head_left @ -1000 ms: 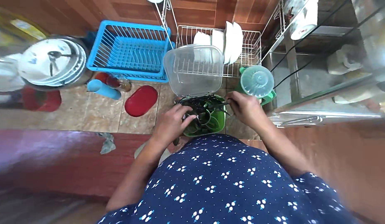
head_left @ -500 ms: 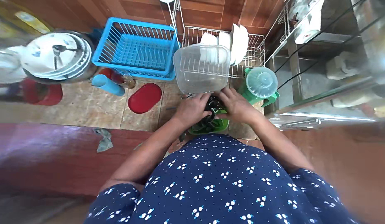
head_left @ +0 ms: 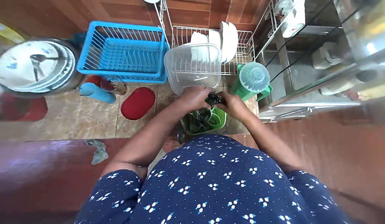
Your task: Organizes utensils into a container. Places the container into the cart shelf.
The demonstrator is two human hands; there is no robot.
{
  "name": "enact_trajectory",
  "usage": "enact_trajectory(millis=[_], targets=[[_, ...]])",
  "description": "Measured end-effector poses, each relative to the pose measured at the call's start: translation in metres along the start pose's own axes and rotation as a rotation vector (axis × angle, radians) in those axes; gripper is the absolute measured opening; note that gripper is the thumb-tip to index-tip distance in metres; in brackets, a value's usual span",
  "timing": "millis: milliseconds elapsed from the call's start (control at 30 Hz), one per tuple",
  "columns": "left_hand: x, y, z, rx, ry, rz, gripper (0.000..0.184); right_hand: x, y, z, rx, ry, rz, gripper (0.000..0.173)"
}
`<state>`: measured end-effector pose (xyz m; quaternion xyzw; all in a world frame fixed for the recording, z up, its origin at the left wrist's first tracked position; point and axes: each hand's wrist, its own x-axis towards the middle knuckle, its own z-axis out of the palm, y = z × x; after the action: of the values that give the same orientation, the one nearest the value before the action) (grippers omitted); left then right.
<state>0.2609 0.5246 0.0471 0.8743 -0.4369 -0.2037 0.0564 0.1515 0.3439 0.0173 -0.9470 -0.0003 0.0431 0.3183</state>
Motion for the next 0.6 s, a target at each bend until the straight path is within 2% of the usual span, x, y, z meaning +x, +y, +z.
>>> enact_trajectory(millis=[100,233,333,400,467,500,600], targets=[[-0.009,-0.012,-0.012,-0.077,0.041,0.047,0.061,-0.003,0.007,0.001,-0.091,0.045,0.074,0.049],[-0.041,-0.023,-0.022,-0.09,0.123,0.086,0.025,-0.014,0.001,0.003,-0.077,-0.018,0.027,0.054],[-0.072,-0.026,-0.014,-0.008,0.177,0.074,0.017,-0.018,0.005,-0.009,-0.143,0.061,0.092,0.058],[-0.085,-0.027,-0.002,0.036,0.204,0.029,0.019,-0.033,-0.017,0.0,-0.237,0.195,-0.035,0.045],[-0.089,-0.03,0.015,0.082,0.267,0.016,0.019,-0.042,-0.033,0.023,-0.263,0.311,-0.223,0.023],[-0.088,-0.032,0.023,0.1,0.307,0.026,0.018,-0.042,-0.036,0.035,-0.256,0.282,-0.234,0.019],[-0.083,-0.033,0.041,0.155,0.389,0.036,0.014,-0.024,-0.045,0.045,-0.3,-0.074,0.071,0.03]])
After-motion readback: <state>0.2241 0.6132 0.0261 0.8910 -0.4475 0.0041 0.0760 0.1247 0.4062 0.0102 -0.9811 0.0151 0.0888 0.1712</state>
